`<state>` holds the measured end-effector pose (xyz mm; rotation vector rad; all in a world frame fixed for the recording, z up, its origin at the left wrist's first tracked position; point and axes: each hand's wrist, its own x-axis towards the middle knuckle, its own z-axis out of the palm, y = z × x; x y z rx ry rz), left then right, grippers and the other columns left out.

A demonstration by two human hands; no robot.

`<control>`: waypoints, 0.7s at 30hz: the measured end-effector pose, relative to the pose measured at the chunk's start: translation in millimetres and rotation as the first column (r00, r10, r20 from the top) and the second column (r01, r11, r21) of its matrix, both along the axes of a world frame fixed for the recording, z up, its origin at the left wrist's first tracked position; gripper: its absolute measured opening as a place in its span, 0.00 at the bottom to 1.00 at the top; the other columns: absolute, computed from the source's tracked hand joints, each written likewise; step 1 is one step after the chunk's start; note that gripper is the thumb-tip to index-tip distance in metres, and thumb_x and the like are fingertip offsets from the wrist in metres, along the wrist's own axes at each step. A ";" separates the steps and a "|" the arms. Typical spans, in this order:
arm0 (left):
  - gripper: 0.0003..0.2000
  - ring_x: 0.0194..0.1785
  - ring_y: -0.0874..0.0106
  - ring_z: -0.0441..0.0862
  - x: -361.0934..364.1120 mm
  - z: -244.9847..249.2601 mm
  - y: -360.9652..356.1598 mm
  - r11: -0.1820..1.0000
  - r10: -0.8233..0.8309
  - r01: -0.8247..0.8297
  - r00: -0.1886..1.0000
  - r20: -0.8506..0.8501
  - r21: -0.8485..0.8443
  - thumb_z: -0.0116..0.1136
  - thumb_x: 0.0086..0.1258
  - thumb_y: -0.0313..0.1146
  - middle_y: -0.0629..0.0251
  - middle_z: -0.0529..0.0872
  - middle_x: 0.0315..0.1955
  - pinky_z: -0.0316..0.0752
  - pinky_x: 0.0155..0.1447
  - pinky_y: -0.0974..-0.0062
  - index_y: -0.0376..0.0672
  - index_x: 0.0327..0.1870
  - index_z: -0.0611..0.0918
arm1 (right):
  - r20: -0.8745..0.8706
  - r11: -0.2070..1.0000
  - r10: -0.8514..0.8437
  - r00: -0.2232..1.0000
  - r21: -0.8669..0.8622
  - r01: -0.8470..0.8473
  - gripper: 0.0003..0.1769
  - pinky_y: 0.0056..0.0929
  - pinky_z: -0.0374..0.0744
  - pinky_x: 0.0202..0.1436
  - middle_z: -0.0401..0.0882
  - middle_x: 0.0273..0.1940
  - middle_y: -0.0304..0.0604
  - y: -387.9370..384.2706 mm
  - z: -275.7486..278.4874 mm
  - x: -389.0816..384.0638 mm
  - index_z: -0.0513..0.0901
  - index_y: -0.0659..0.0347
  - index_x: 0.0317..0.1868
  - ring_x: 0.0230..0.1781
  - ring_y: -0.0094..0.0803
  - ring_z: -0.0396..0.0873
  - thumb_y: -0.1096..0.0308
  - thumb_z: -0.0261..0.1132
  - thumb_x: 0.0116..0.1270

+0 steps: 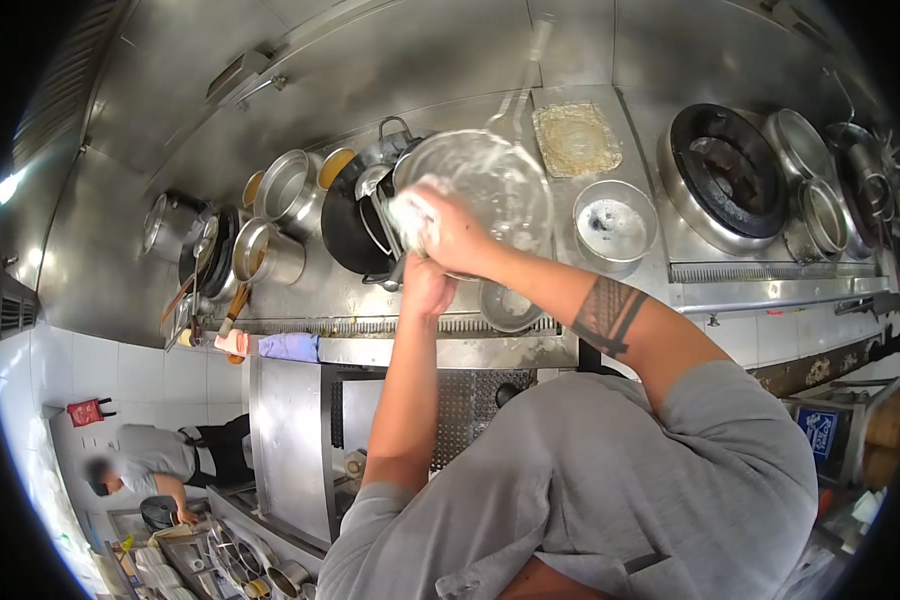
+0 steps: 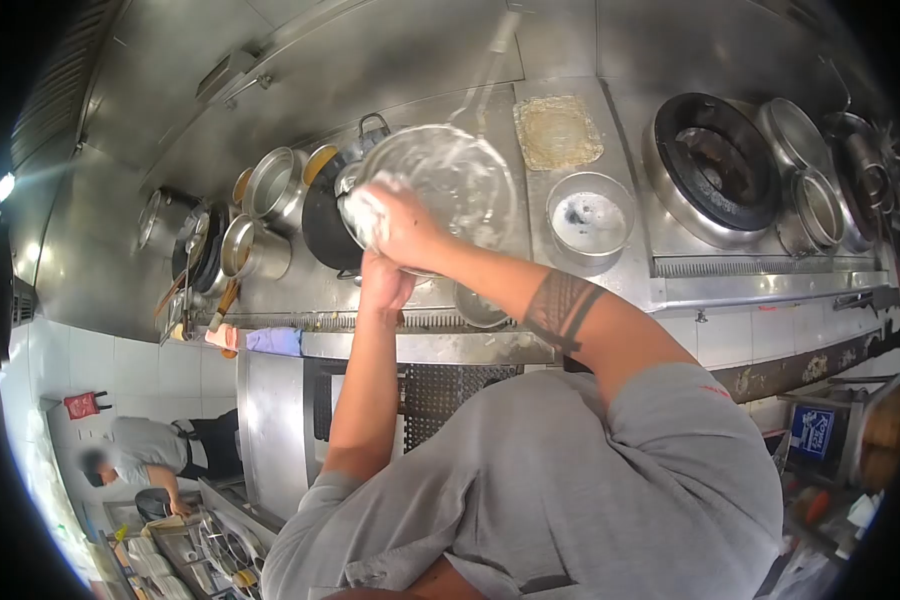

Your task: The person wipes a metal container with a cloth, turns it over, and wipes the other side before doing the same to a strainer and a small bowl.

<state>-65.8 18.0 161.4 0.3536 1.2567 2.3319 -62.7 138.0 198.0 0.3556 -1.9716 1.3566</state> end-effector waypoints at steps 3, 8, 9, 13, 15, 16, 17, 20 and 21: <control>0.39 0.64 0.57 0.82 6.7 14.9 -9.6 0.990 0.095 -0.093 0.995 -0.014 0.104 0.46 0.50 0.06 0.53 0.82 0.61 0.79 0.67 0.62 0.35 0.70 0.71 | 0.084 0.959 0.083 0.993 0.265 -0.102 0.22 0.51 0.78 0.59 0.83 0.51 0.57 29.7 -4.9 27.3 0.83 0.58 0.55 0.52 0.60 0.81 0.78 0.66 0.58; 0.42 0.65 0.56 0.80 28.7 25.9 -13.9 0.978 0.135 -0.146 0.987 0.082 0.149 0.46 0.49 0.05 0.54 0.81 0.62 0.77 0.67 0.61 0.39 0.73 0.69 | 0.153 0.846 -0.385 0.910 0.454 0.281 0.26 0.50 0.79 0.56 0.83 0.50 0.57 96.7 -20.5 3.1 0.80 0.56 0.59 0.51 0.60 0.82 0.77 0.67 0.58; 0.42 0.65 0.56 0.80 35.6 24.8 -10.2 0.982 0.104 -0.117 0.990 0.092 0.151 0.46 0.49 0.05 0.54 0.81 0.62 0.77 0.67 0.61 0.39 0.73 0.69 | 0.239 0.833 -0.527 0.816 0.336 0.439 0.26 0.49 0.79 0.56 0.83 0.50 0.57 102.1 -18.4 0.6 0.80 0.56 0.60 0.50 0.59 0.82 0.75 0.67 0.59; 0.44 0.64 0.59 0.81 35.1 12.2 7.6 0.999 0.038 -0.037 0.999 -0.007 0.028 0.47 0.49 0.05 0.55 0.80 0.64 0.78 0.66 0.61 0.44 0.75 0.68 | 0.112 0.949 -0.224 0.968 -0.201 0.243 0.24 0.46 0.79 0.58 0.81 0.53 0.59 34.8 -40.9 5.3 0.78 0.59 0.63 0.50 0.58 0.81 0.76 0.62 0.64; 0.43 0.65 0.60 0.81 22.7 12.0 4.4 0.987 0.151 -0.154 0.986 -0.064 -0.042 0.48 0.51 0.05 0.56 0.81 0.64 0.78 0.66 0.64 0.42 0.75 0.68 | -0.070 0.964 -0.213 0.975 0.145 0.221 0.23 0.48 0.79 0.59 0.80 0.56 0.57 29.6 -62.0 15.5 0.80 0.58 0.61 0.54 0.58 0.80 0.75 0.64 0.64; 0.42 0.64 0.61 0.81 21.0 14.1 4.5 0.987 0.155 -0.159 0.983 -0.095 -0.035 0.48 0.52 0.05 0.56 0.81 0.63 0.78 0.66 0.65 0.41 0.75 0.69 | -0.058 0.958 -0.237 0.970 0.153 0.244 0.23 0.48 0.79 0.59 0.80 0.56 0.57 41.0 -59.7 24.2 0.80 0.58 0.61 0.54 0.58 0.80 0.75 0.64 0.64; 0.41 0.63 0.62 0.82 21.6 15.9 2.6 0.985 0.168 -0.173 0.978 -0.126 -0.028 0.48 0.53 0.05 0.57 0.82 0.63 0.78 0.66 0.67 0.41 0.75 0.70 | 0.007 0.957 -0.153 0.988 0.252 0.146 0.21 0.49 0.78 0.60 0.79 0.57 0.56 49.6 -57.0 31.2 0.81 0.58 0.59 0.56 0.58 0.79 0.74 0.66 0.64; 0.29 0.62 0.66 0.82 29.6 16.3 -1.7 0.911 0.315 -0.371 0.907 -0.278 -0.178 0.52 0.68 0.09 0.57 0.84 0.63 0.76 0.67 0.67 0.37 0.72 0.75 | 0.116 0.958 -0.145 0.983 0.265 0.110 0.17 0.52 0.76 0.61 0.78 0.56 0.56 74.9 -52.1 33.8 0.83 0.57 0.54 0.57 0.61 0.76 0.73 0.67 0.63; 0.27 0.62 0.66 0.82 32.8 18.4 -0.7 0.889 0.337 -0.412 0.884 -0.324 -0.199 0.53 0.71 0.11 0.57 0.84 0.63 0.76 0.68 0.67 0.37 0.72 0.76 | 0.142 0.963 -0.215 0.966 0.193 0.186 0.15 0.55 0.76 0.61 0.78 0.54 0.58 84.1 -49.7 33.7 0.84 0.57 0.51 0.56 0.64 0.75 0.73 0.67 0.63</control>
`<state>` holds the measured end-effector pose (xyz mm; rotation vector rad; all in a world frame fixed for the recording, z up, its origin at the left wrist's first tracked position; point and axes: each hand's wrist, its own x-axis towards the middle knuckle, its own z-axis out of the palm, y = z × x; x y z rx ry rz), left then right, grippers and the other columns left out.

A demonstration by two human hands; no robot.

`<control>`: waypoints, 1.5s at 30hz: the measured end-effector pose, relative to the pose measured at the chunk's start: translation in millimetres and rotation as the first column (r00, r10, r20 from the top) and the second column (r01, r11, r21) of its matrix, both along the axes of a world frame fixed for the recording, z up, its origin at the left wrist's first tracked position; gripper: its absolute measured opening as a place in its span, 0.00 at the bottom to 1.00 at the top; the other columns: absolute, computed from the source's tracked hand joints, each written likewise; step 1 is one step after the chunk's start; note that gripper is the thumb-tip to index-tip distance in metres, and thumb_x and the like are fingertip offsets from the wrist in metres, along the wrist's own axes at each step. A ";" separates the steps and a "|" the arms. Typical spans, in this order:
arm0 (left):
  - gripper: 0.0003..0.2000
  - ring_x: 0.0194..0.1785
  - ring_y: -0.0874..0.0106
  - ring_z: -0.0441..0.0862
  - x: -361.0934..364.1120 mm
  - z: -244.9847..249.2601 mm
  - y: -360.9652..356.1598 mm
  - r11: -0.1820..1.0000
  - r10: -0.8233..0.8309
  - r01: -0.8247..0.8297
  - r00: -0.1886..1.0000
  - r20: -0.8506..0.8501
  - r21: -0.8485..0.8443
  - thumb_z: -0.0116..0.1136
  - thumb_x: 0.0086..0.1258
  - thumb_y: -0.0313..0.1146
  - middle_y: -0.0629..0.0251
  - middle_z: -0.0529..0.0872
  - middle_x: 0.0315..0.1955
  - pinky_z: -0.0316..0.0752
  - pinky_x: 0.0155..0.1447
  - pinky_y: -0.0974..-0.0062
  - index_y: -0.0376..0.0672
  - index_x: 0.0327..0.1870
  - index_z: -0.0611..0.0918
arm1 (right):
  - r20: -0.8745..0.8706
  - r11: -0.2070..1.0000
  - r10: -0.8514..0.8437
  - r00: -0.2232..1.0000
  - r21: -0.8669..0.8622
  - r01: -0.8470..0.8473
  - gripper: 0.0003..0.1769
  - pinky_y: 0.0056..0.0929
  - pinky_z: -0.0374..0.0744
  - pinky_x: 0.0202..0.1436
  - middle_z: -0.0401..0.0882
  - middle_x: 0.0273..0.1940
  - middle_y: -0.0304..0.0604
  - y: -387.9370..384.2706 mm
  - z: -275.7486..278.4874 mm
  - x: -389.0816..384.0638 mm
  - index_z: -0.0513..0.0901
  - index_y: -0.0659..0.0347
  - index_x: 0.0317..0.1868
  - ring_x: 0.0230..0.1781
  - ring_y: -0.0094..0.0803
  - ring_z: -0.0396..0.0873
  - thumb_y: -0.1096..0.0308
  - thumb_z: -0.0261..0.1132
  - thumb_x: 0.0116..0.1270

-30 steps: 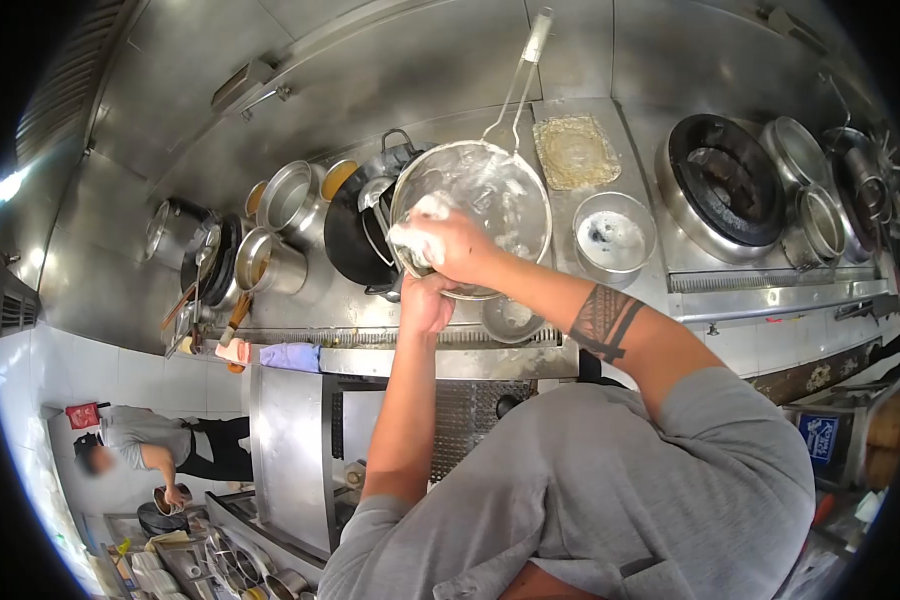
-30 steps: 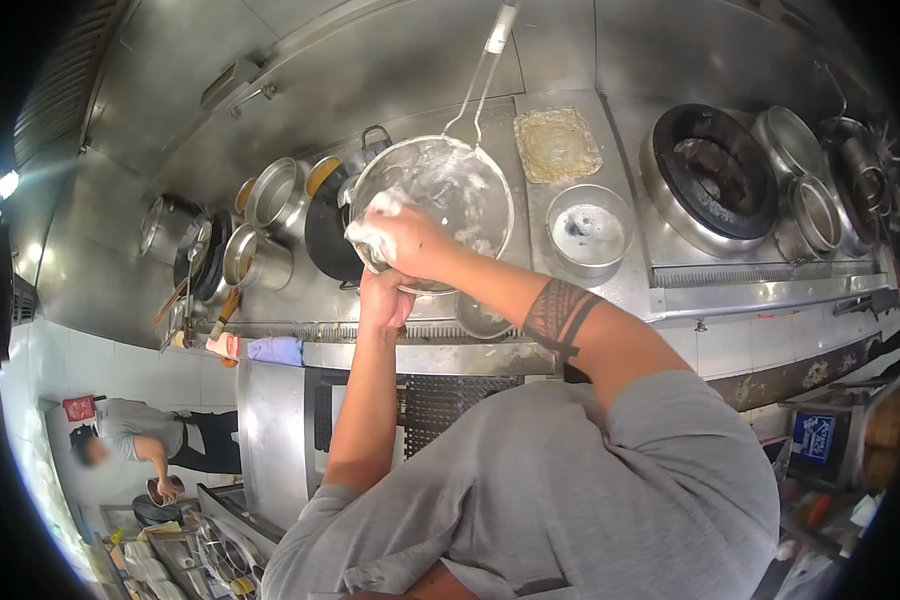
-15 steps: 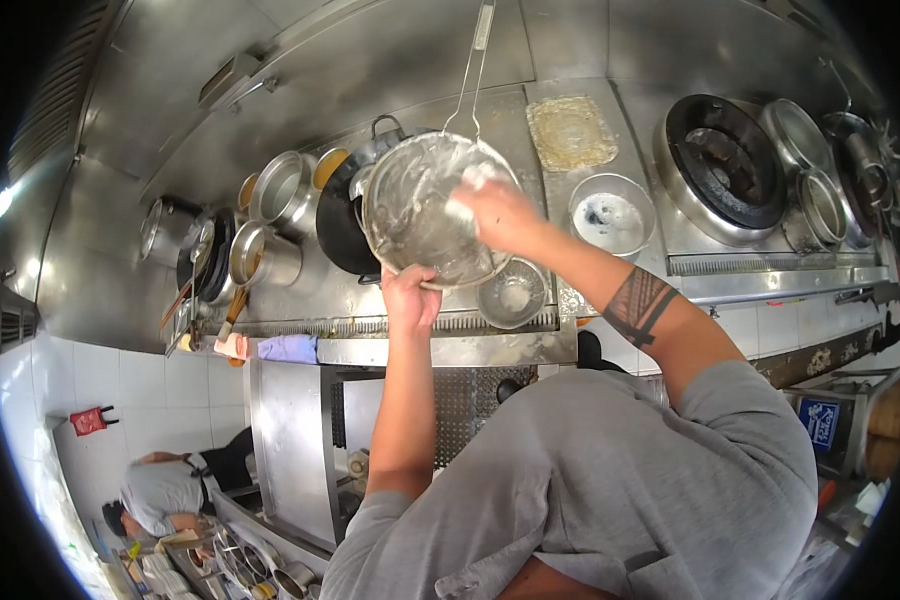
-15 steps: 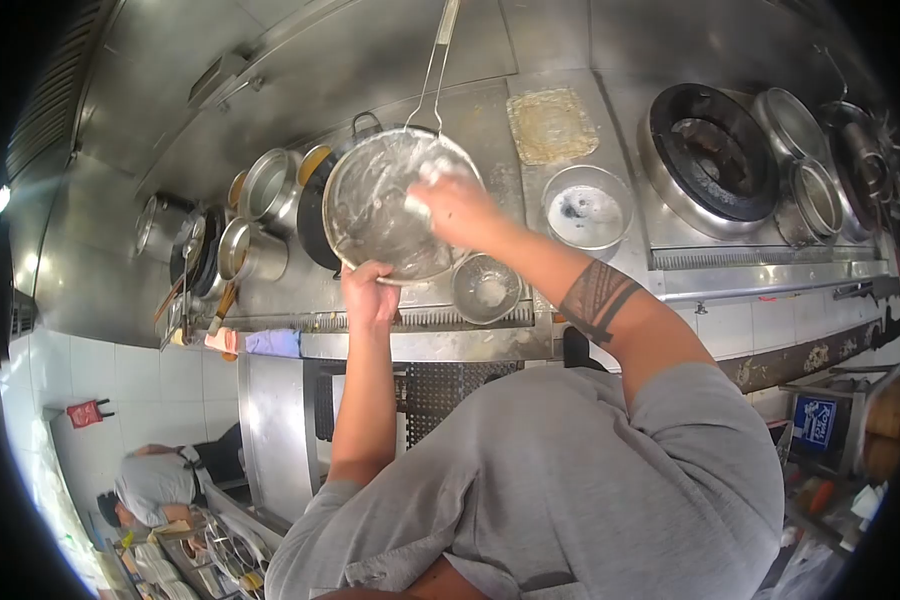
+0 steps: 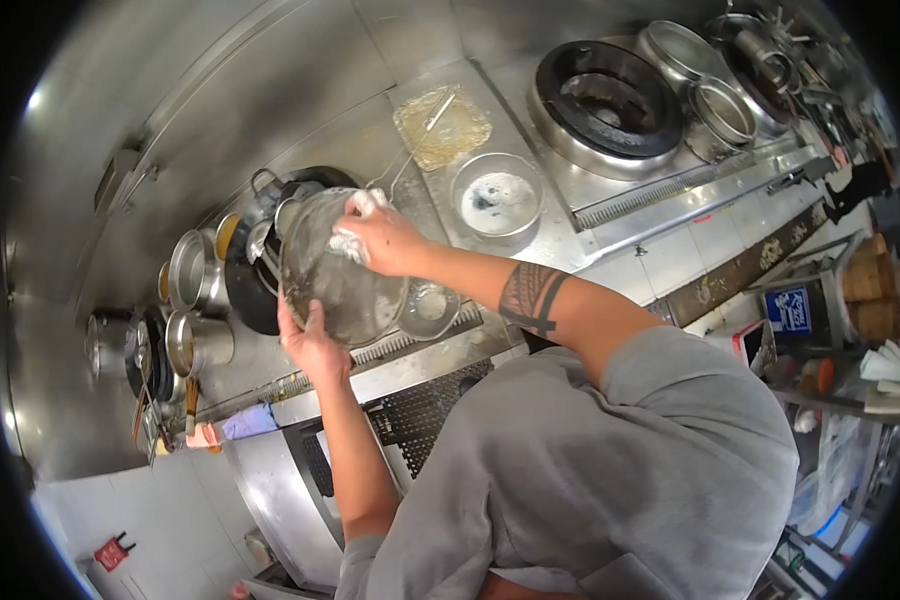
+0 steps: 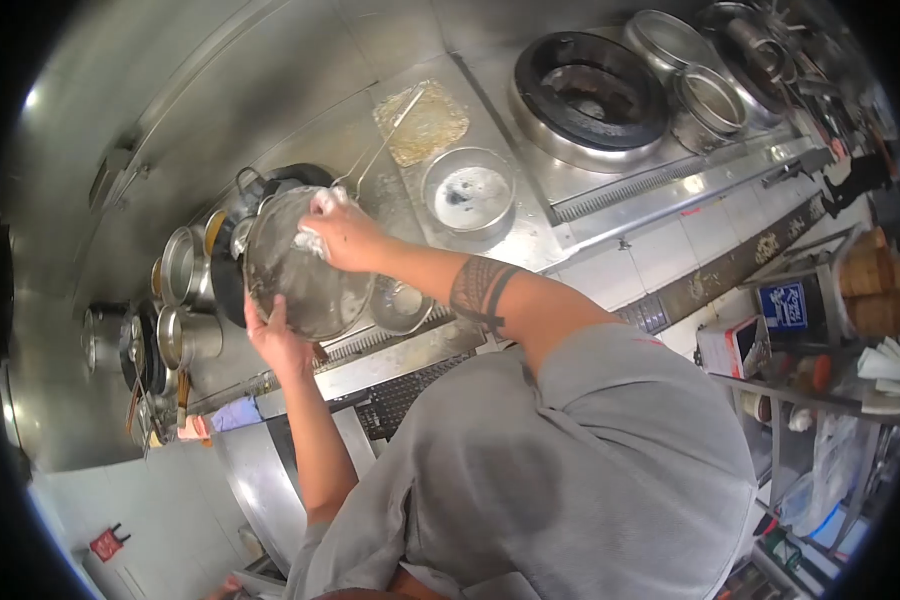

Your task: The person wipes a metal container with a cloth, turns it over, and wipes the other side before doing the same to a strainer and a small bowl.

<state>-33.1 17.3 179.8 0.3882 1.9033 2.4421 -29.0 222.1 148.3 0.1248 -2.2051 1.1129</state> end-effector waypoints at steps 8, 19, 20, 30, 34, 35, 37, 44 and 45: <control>0.24 0.61 0.74 0.78 6.8 24.2 21.5 0.991 0.079 -0.103 0.966 -0.245 -0.089 0.56 0.78 0.19 0.59 0.83 0.63 0.72 0.69 0.74 0.37 0.75 0.75 | -0.001 0.945 0.073 0.997 -0.321 -0.070 0.15 0.53 0.78 0.55 0.80 0.51 0.55 -57.7 -14.5 12.8 0.79 0.59 0.54 0.53 0.60 0.78 0.74 0.65 0.66; 0.23 0.50 0.53 0.91 12.9 70.0 -40.1 0.648 -0.234 -0.585 0.456 -0.859 -0.487 0.56 0.62 0.13 0.53 0.91 0.51 0.85 0.54 0.62 0.38 0.60 0.85 | 0.327 0.937 0.020 0.945 0.322 -0.132 0.29 0.49 0.82 0.60 0.73 0.69 0.55 85.3 28.3 18.2 0.77 0.54 0.67 0.57 0.57 0.81 0.77 0.64 0.64; 0.25 0.51 0.52 0.91 16.1 76.4 -36.6 0.704 -0.319 -0.534 0.350 -0.881 -0.468 0.55 0.57 0.10 0.50 0.91 0.50 0.86 0.55 0.61 0.36 0.58 0.85 | 0.325 0.938 0.021 0.945 0.322 -0.132 0.29 0.49 0.82 0.60 0.73 0.69 0.55 98.5 26.3 14.9 0.77 0.54 0.67 0.57 0.57 0.81 0.77 0.64 0.64; 0.23 0.52 0.50 0.89 -29.8 149.6 8.9 0.733 -0.394 -0.607 -0.012 -0.919 -0.306 0.57 0.55 0.13 0.51 0.91 0.44 0.86 0.57 0.55 0.35 0.54 0.88 | 0.469 0.908 0.050 0.882 0.346 -0.235 0.26 0.51 0.78 0.61 0.84 0.52 0.62 188.5 58.3 42.0 0.76 0.65 0.61 0.57 0.61 0.80 0.78 0.63 0.59; 0.16 0.55 0.53 0.87 -73.7 181.1 73.9 0.697 -0.345 -0.632 0.119 -0.931 -0.339 0.61 0.67 0.21 0.58 0.91 0.47 0.80 0.64 0.60 0.41 0.55 0.88 | 0.445 0.934 -0.079 0.892 0.346 -0.090 0.21 0.51 0.79 0.59 0.85 0.50 0.64 230.3 32.8 52.2 0.79 0.68 0.55 0.55 0.61 0.81 0.76 0.62 0.59; 0.16 0.55 0.53 0.87 -84.3 182.3 94.1 0.707 -0.349 -0.621 0.110 -0.931 -0.339 0.61 0.67 0.21 0.58 0.91 0.47 0.80 0.64 0.60 0.41 0.55 0.88 | 0.443 0.936 -0.094 0.892 0.344 -0.072 0.21 0.51 0.79 0.59 0.85 0.50 0.64 241.0 21.2 56.2 0.79 0.68 0.55 0.55 0.61 0.81 0.76 0.62 0.59; 0.15 0.62 0.52 0.83 -98.2 180.1 130.4 0.606 -0.419 -0.597 0.322 -0.849 -0.526 0.64 0.72 0.29 0.58 0.88 0.57 0.76 0.68 0.59 0.46 0.59 0.87 | 0.420 0.952 -0.132 0.898 0.305 -0.003 0.22 0.50 0.83 0.51 0.85 0.46 0.65 259.8 5.1 68.1 0.79 0.68 0.57 0.49 0.58 0.85 0.75 0.61 0.61; 0.17 0.74 0.53 0.73 -73.0 118.8 189.5 0.405 -0.705 -0.317 0.488 -0.514 -0.857 0.63 0.75 0.33 0.55 0.79 0.69 0.71 0.75 0.59 0.46 0.63 0.85 | 0.750 0.915 -0.219 0.624 -0.063 0.397 0.19 0.42 0.84 0.23 0.88 0.40 0.59 313.3 -40.4 117.1 0.79 0.69 0.57 0.20 0.47 0.85 0.72 0.59 0.67; 0.16 0.72 0.52 0.75 -67.6 102.2 189.6 0.365 -0.747 -0.270 0.487 -0.454 -0.891 0.64 0.75 0.33 0.53 0.80 0.67 0.72 0.74 0.59 0.44 0.62 0.85 | 0.752 0.917 -0.213 0.624 -0.068 0.394 0.19 0.42 0.84 0.23 0.88 0.40 0.59 321.9 -50.0 119.1 0.79 0.69 0.57 0.20 0.47 0.85 0.72 0.59 0.67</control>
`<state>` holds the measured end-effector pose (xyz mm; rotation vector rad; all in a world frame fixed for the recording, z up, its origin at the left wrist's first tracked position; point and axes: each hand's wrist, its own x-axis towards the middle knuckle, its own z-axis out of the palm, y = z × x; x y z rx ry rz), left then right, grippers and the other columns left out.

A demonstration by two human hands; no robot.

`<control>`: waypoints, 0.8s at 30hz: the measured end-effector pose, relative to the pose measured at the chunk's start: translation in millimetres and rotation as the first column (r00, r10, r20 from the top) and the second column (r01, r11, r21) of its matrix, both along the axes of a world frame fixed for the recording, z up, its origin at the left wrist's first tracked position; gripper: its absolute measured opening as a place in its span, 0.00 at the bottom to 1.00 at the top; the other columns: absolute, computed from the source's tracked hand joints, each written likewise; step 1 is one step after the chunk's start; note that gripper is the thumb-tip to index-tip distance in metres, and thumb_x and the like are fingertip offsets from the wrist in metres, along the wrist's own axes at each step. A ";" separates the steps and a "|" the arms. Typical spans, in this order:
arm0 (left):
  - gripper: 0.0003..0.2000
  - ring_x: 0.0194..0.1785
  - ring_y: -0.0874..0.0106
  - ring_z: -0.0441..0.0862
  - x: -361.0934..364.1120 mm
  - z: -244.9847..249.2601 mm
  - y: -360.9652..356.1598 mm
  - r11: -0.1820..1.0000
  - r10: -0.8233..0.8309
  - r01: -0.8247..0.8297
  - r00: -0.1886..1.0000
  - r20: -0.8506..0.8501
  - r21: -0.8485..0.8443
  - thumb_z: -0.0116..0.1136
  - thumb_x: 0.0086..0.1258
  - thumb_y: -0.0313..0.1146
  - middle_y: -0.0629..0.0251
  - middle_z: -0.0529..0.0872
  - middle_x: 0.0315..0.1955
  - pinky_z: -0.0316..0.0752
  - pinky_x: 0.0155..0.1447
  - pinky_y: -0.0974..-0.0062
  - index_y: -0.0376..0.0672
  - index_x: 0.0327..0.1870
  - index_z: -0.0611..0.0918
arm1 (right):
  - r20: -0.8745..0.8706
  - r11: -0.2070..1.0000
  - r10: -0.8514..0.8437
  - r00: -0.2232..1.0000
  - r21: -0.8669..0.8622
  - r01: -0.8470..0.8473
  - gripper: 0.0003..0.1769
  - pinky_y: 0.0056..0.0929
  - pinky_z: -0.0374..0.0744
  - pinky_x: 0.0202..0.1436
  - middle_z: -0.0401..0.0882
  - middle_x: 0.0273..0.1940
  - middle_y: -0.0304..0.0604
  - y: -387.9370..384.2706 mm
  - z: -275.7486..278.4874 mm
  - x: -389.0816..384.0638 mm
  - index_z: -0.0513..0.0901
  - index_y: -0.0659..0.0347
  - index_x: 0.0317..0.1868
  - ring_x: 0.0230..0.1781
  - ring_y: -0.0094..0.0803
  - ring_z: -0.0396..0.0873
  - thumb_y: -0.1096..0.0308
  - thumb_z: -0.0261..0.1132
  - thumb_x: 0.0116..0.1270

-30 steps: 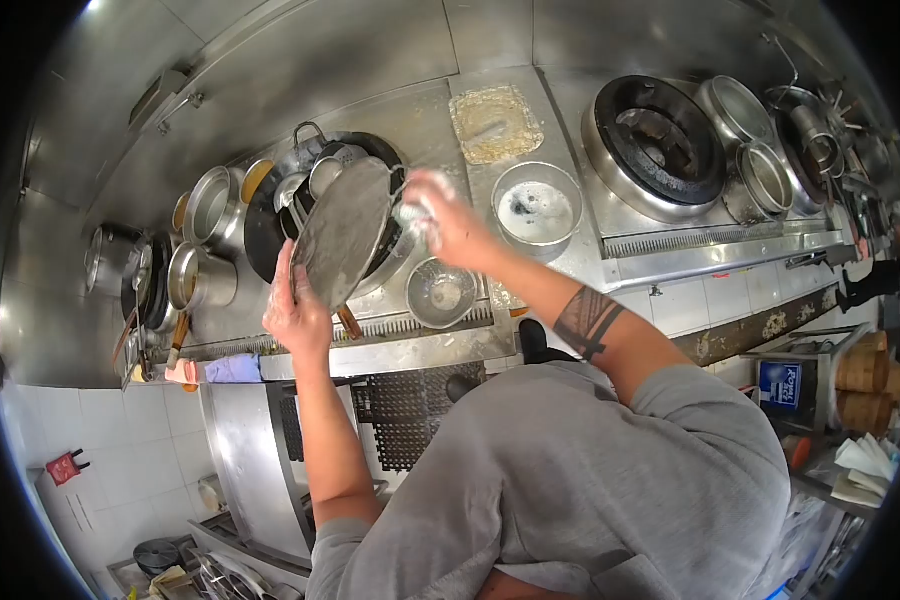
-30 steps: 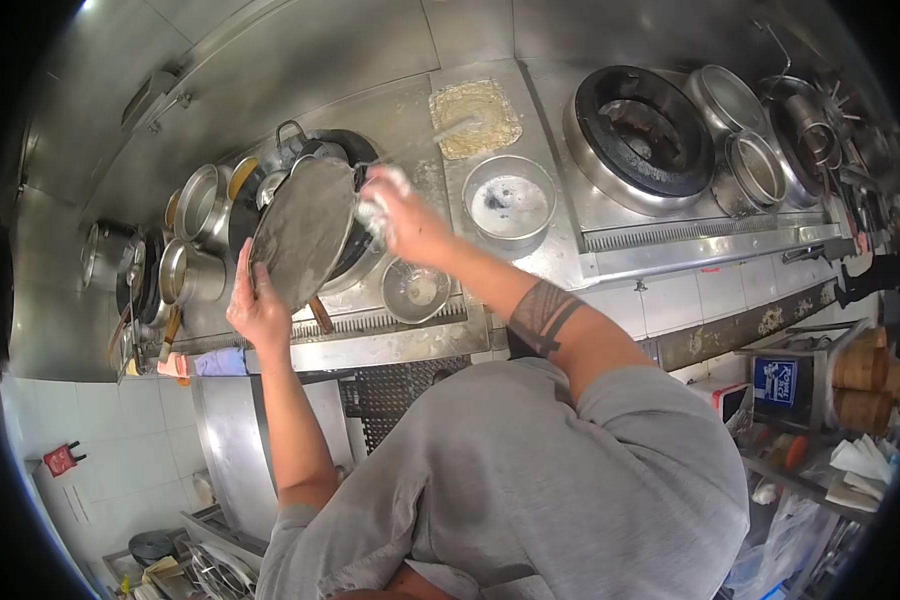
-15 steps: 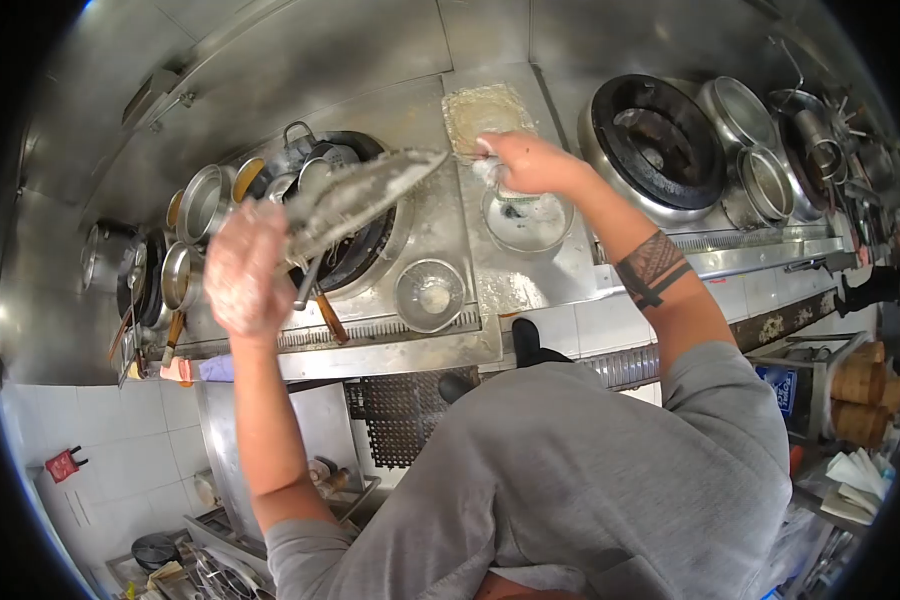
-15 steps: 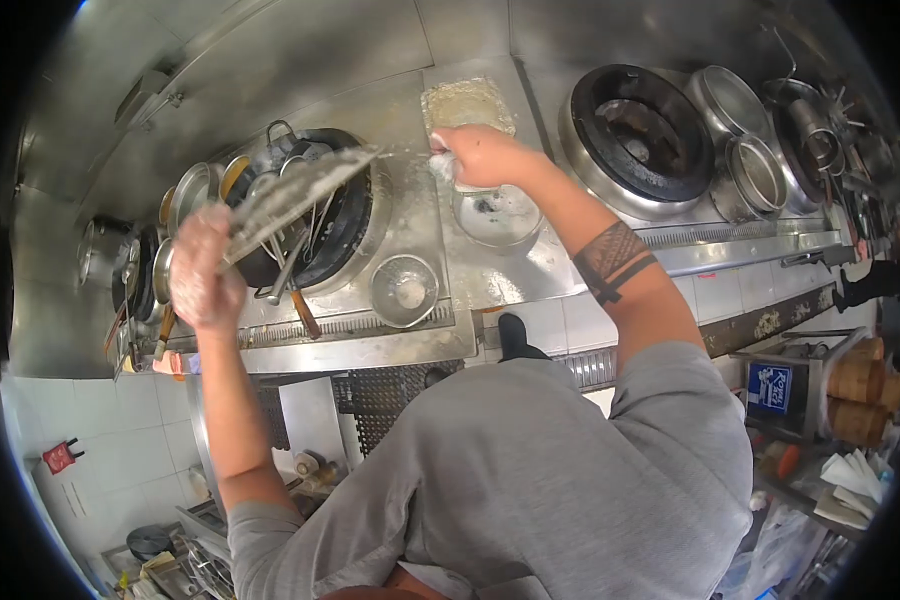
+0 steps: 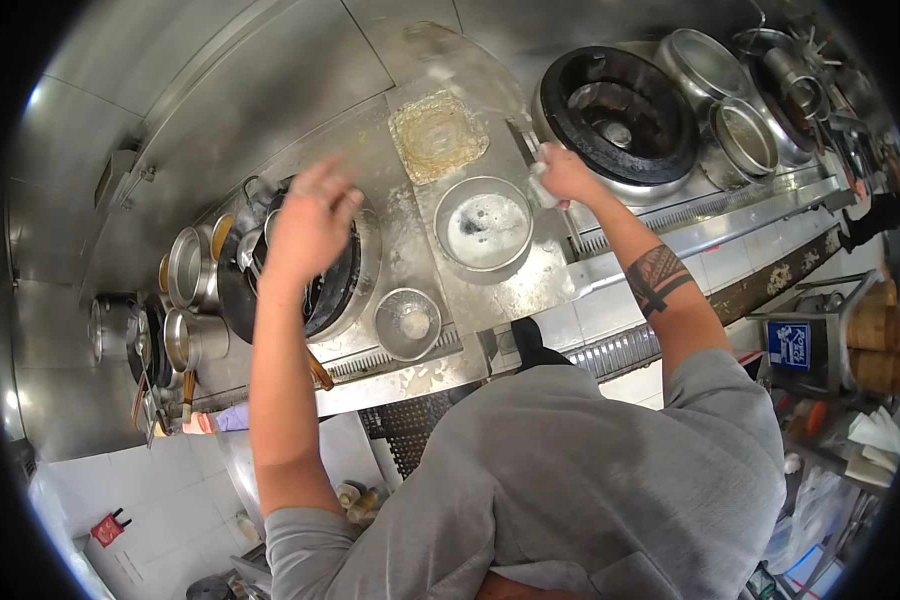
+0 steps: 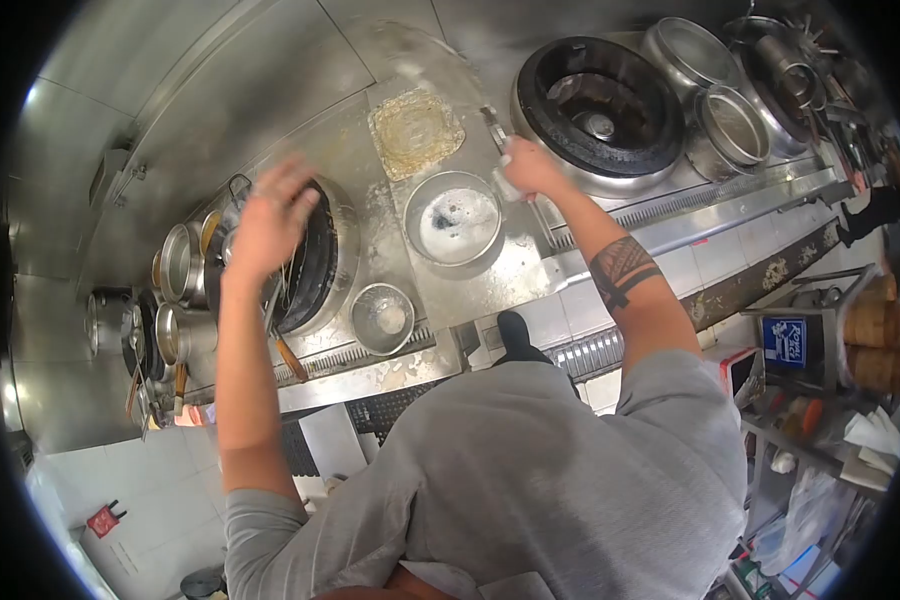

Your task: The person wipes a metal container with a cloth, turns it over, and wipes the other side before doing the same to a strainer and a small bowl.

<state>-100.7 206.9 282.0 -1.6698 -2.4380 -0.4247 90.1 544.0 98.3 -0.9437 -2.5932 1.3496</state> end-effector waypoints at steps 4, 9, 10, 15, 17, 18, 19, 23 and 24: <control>0.18 0.66 0.51 0.81 29.5 -60.5 -11.3 0.972 -0.075 0.121 0.972 0.221 -0.202 0.60 0.76 0.35 0.52 0.83 0.65 0.76 0.70 0.60 0.44 0.64 0.83 | 0.098 0.972 -0.232 0.968 -0.007 0.234 0.18 0.39 0.86 0.24 0.89 0.42 0.58 36.1 -35.3 -15.1 0.80 0.69 0.55 0.21 0.44 0.86 0.72 0.61 0.66; 0.18 0.60 0.48 0.83 82.1 -108.9 -54.3 0.963 0.048 0.093 0.865 0.500 -0.252 0.61 0.76 0.37 0.52 0.85 0.60 0.78 0.64 0.57 0.44 0.64 0.83 | 0.593 0.383 0.411 0.692 0.577 -0.722 0.14 0.33 0.87 0.23 0.90 0.41 0.52 123.5 -164.5 -49.0 0.83 0.66 0.47 0.36 0.43 0.90 0.70 0.66 0.62; 0.18 0.60 0.48 0.83 88.6 -121.5 -72.1 0.963 0.080 0.064 0.860 0.504 -0.261 0.61 0.76 0.37 0.52 0.85 0.60 0.78 0.64 0.57 0.44 0.64 0.83 | 0.213 0.939 0.222 0.952 0.216 -0.267 0.13 0.35 0.88 0.28 0.90 0.43 0.52 115.0 -159.7 -47.1 0.85 0.65 0.45 0.41 0.44 0.90 0.69 0.67 0.60; 0.19 0.61 0.48 0.82 131.0 -150.4 -146.5 0.917 0.367 -0.169 0.711 0.600 -0.361 0.62 0.75 0.37 0.47 0.86 0.58 0.78 0.65 0.57 0.40 0.62 0.84 | 0.612 0.309 0.467 0.638 0.563 -0.767 0.14 0.44 0.88 0.47 0.89 0.45 0.55 116.8 -141.5 -50.2 0.87 0.63 0.46 0.43 0.50 0.89 0.70 0.68 0.59; 0.19 0.61 0.47 0.82 144.2 -163.2 -173.0 0.898 0.429 -0.236 0.662 0.614 -0.372 0.62 0.75 0.37 0.47 0.86 0.58 0.78 0.65 0.57 0.38 0.62 0.84 | 0.216 0.966 -0.243 0.946 -0.036 0.257 0.18 0.46 0.83 0.59 0.88 0.44 0.57 77.5 -111.9 -44.5 0.86 0.62 0.52 0.45 0.53 0.87 0.69 0.68 0.60; 0.18 0.62 0.47 0.82 149.2 -169.8 -182.0 0.882 0.465 -0.275 0.632 0.620 -0.382 0.62 0.74 0.36 0.46 0.86 0.58 0.77 0.66 0.57 0.37 0.61 0.84 | 0.224 0.971 -0.225 0.948 -0.026 0.237 0.18 0.46 0.83 0.59 0.88 0.44 0.57 76.7 -123.1 -40.7 0.86 0.62 0.52 0.45 0.53 0.87 0.69 0.68 0.60; 0.18 0.62 0.47 0.82 152.9 -176.7 -188.2 0.881 0.471 -0.288 0.618 0.630 -0.376 0.62 0.74 0.36 0.46 0.86 0.58 0.77 0.66 0.57 0.37 0.61 0.84 | 0.094 0.939 -0.284 0.954 0.230 0.257 0.19 0.44 0.83 0.56 0.88 0.41 0.56 85.5 -148.9 -34.6 0.86 0.63 0.52 0.44 0.50 0.88 0.65 0.69 0.61; 0.18 0.58 0.48 0.85 164.1 -196.0 -202.0 0.871 0.487 -0.375 0.584 0.650 -0.316 0.63 0.73 0.35 0.45 0.87 0.56 0.79 0.63 0.59 0.36 0.60 0.85 | -0.351 0.849 -0.156 0.923 0.430 0.307 0.18 0.41 0.82 0.56 0.87 0.45 0.54 47.6 -115.3 -14.0 0.85 0.63 0.54 0.46 0.49 0.87 0.66 0.68 0.65; 0.18 0.57 0.48 0.85 165.0 -202.9 -201.1 0.868 0.488 -0.396 0.580 0.652 -0.298 0.63 0.73 0.35 0.44 0.87 0.56 0.80 0.63 0.58 0.36 0.60 0.85 | -0.349 0.855 -0.129 0.928 0.436 0.283 0.18 0.41 0.82 0.56 0.87 0.45 0.54 25.1 -91.6 -11.8 0.85 0.63 0.54 0.46 0.49 0.87 0.66 0.68 0.65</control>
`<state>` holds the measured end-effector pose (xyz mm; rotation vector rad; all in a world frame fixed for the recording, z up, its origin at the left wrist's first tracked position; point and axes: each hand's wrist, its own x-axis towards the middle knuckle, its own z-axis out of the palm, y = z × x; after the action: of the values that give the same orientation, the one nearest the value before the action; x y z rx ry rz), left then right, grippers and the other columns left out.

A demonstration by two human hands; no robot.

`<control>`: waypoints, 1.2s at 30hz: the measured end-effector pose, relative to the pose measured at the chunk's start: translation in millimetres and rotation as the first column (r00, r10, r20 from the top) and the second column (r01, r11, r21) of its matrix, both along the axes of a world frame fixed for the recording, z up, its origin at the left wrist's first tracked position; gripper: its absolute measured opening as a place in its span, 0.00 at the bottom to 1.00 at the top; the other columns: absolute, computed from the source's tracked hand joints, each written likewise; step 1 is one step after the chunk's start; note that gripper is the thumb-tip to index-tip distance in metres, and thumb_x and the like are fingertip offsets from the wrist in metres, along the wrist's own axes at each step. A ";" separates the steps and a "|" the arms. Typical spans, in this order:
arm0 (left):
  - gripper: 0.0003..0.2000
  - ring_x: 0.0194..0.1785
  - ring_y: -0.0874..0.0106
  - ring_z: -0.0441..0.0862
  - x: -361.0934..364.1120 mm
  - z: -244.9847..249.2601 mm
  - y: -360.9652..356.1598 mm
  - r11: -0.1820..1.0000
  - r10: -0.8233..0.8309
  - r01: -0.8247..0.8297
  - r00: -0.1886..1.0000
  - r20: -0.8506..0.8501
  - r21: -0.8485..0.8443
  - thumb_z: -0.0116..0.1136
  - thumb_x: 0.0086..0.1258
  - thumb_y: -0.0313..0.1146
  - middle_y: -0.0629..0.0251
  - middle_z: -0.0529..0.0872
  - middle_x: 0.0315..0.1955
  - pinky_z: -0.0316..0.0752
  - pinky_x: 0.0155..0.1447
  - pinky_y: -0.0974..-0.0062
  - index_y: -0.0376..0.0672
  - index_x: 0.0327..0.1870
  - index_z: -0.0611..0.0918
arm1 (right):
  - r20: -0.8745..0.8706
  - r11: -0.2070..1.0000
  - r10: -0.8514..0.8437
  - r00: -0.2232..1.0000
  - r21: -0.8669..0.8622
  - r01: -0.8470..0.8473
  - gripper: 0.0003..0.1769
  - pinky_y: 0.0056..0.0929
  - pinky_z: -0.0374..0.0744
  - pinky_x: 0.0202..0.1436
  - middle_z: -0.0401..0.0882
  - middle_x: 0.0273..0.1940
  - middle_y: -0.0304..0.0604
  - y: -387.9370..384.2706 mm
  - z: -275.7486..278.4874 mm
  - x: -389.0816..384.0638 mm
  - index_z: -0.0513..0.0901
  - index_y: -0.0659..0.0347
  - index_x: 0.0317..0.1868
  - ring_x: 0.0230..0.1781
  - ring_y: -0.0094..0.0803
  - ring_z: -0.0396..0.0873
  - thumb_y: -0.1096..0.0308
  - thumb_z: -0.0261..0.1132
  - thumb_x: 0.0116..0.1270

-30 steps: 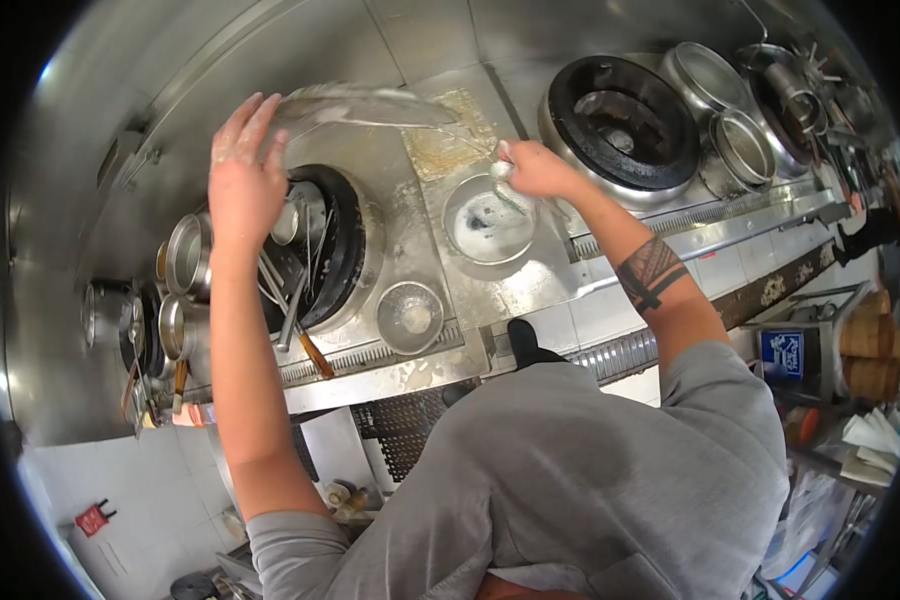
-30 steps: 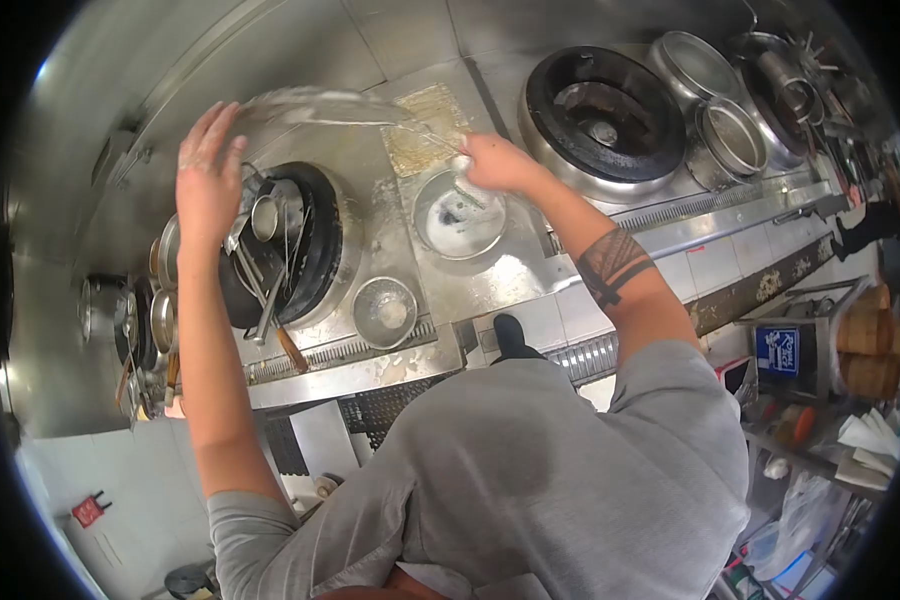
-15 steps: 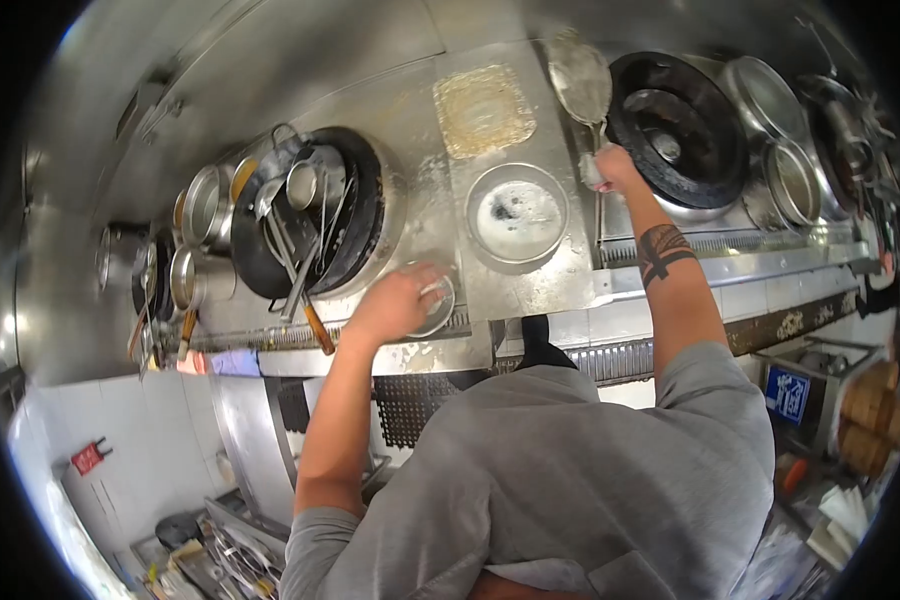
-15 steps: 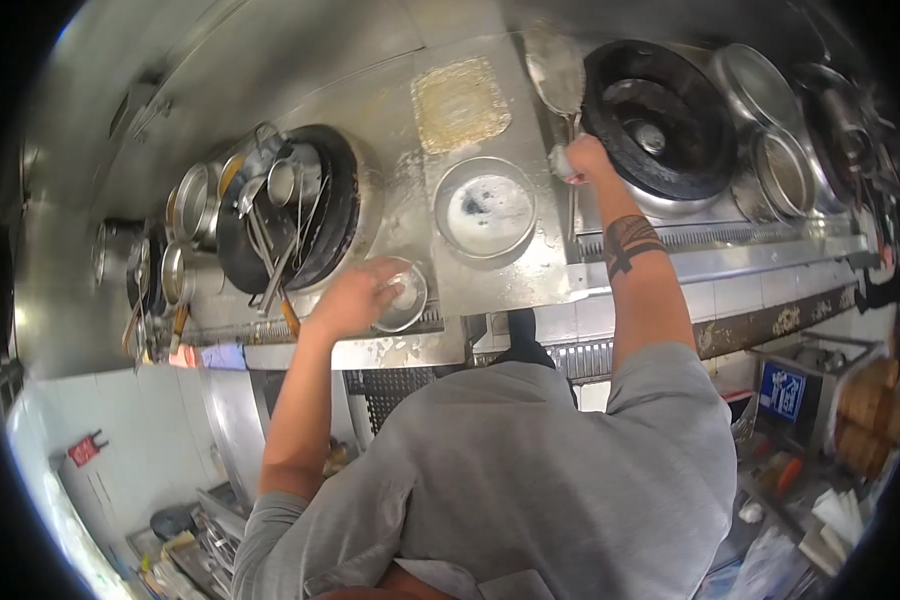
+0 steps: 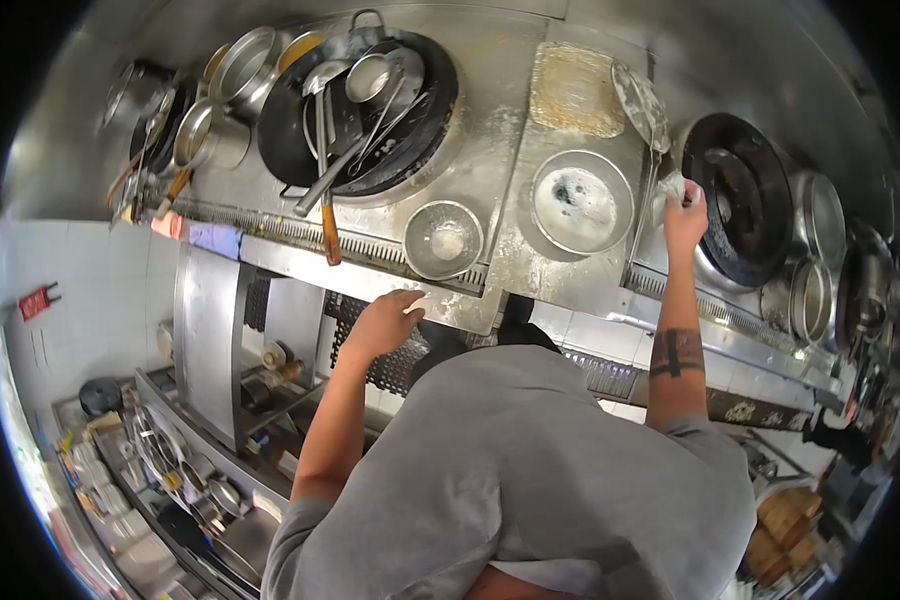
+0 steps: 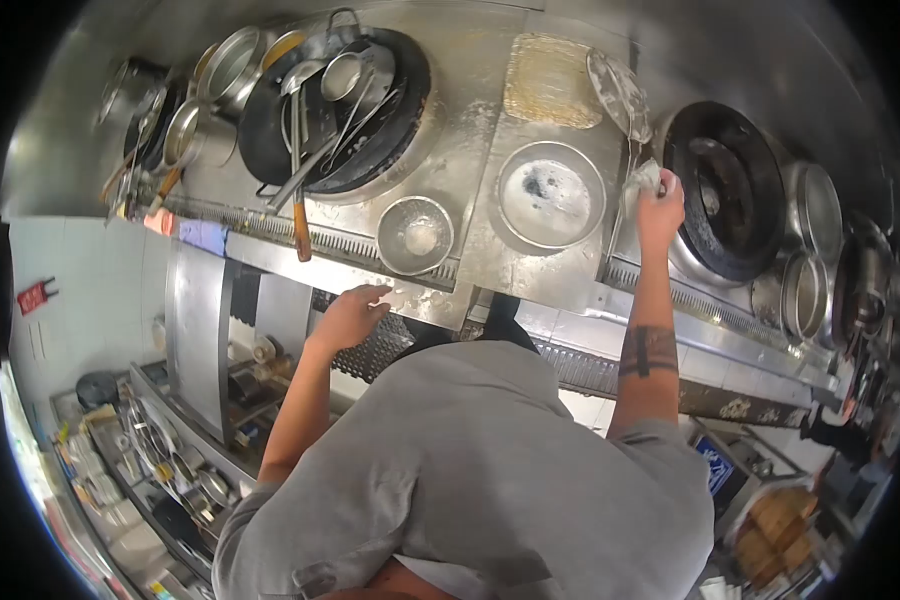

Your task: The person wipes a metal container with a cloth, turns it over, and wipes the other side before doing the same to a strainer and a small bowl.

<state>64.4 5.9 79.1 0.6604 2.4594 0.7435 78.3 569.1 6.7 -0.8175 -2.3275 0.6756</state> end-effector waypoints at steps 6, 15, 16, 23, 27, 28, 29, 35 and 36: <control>0.17 0.56 0.47 0.86 -10.3 -12.8 19.6 0.998 -0.015 0.017 0.999 -0.048 0.058 0.61 0.75 0.36 0.45 0.88 0.55 0.80 0.62 0.57 0.37 0.58 0.86 | 0.037 0.730 0.682 0.730 0.025 -0.683 0.20 0.41 0.79 0.63 0.82 0.56 0.52 -113.5 39.2 -5.6 0.83 0.61 0.57 0.58 0.51 0.82 0.78 0.66 0.63; 0.16 0.56 0.47 0.85 -15.0 -15.5 28.0 0.989 -0.134 0.138 0.988 -0.073 0.050 0.60 0.75 0.35 0.46 0.88 0.54 0.80 0.62 0.56 0.38 0.59 0.85 | -0.198 0.995 0.057 0.979 0.089 -0.040 0.17 0.43 0.78 0.63 0.84 0.55 0.54 -93.7 7.3 5.5 0.81 0.67 0.57 0.58 0.50 0.82 0.78 0.58 0.69; 0.16 0.57 0.47 0.85 -12.7 -19.6 22.8 0.990 -0.133 0.136 0.989 -0.065 0.037 0.60 0.74 0.35 0.46 0.88 0.54 0.80 0.62 0.56 0.37 0.59 0.85 | -0.221 0.991 -0.072 0.973 -0.125 0.045 0.16 0.42 0.79 0.63 0.85 0.54 0.53 -61.0 -26.1 11.9 0.82 0.67 0.55 0.58 0.49 0.82 0.76 0.57 0.70; 0.17 0.60 0.47 0.84 3.5 -25.9 -3.4 0.989 -0.128 0.130 0.991 0.031 -0.076 0.58 0.75 0.37 0.43 0.87 0.55 0.78 0.66 0.55 0.37 0.58 0.85 | -0.557 -0.208 -0.586 0.589 -0.600 -0.773 0.17 0.52 0.80 0.63 0.87 0.50 0.50 19.5 -78.5 35.3 0.85 0.60 0.52 0.52 0.48 0.83 0.60 0.55 0.74; 0.18 0.59 0.47 0.84 5.9 -14.0 -9.2 0.987 -0.098 0.101 0.995 0.032 -0.122 0.57 0.76 0.38 0.43 0.87 0.55 0.77 0.66 0.54 0.37 0.59 0.85 | -0.645 -0.326 -0.388 0.658 -0.571 -0.753 0.20 0.58 0.78 0.66 0.84 0.60 0.53 -60.8 63.9 10.7 0.84 0.55 0.59 0.55 0.51 0.83 0.55 0.64 0.72; 0.18 0.58 0.47 0.84 6.0 -11.3 -8.0 0.989 -0.082 0.085 0.996 0.025 -0.124 0.58 0.76 0.38 0.44 0.87 0.55 0.78 0.64 0.54 0.37 0.58 0.85 | -0.647 -0.361 -0.374 0.665 -0.559 -0.747 0.20 0.58 0.78 0.66 0.84 0.60 0.53 -67.2 59.2 -1.6 0.84 0.55 0.59 0.55 0.51 0.83 0.55 0.64 0.72; 0.17 0.57 0.47 0.85 5.5 -8.5 -6.3 0.990 -0.071 0.073 0.997 0.017 -0.124 0.58 0.76 0.38 0.45 0.88 0.54 0.79 0.62 0.54 0.37 0.58 0.85 | -0.591 -0.151 0.004 0.807 -0.798 -0.583 0.24 0.60 0.77 0.67 0.82 0.63 0.55 -71.2 53.9 -12.2 0.82 0.55 0.63 0.59 0.54 0.81 0.54 0.65 0.71; 0.12 0.54 0.47 0.86 -15.1 21.7 10.6 0.994 0.068 -0.047 0.972 -0.224 0.097 0.61 0.73 0.31 0.44 0.89 0.49 0.82 0.59 0.57 0.35 0.52 0.87 | 0.699 0.745 0.588 0.407 -0.274 -0.608 0.40 0.48 0.73 0.74 0.75 0.68 0.69 -118.4 -11.3 -68.6 0.65 0.60 0.78 0.68 0.65 0.75 0.57 0.68 0.70; 0.12 0.53 0.48 0.87 -22.0 29.6 12.3 0.992 0.089 -0.063 0.962 -0.260 0.109 0.61 0.73 0.30 0.45 0.89 0.48 0.82 0.59 0.57 0.35 0.52 0.87 | 0.696 0.735 0.594 0.404 -0.265 -0.624 0.40 0.48 0.73 0.74 0.75 0.68 0.69 -129.2 -23.2 -71.1 0.65 0.60 0.78 0.68 0.65 0.75 0.57 0.68 0.70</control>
<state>42.4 18.2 108.7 0.7482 2.7172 0.8618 7.3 439.9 -16.6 -0.1349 -3.4848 0.6360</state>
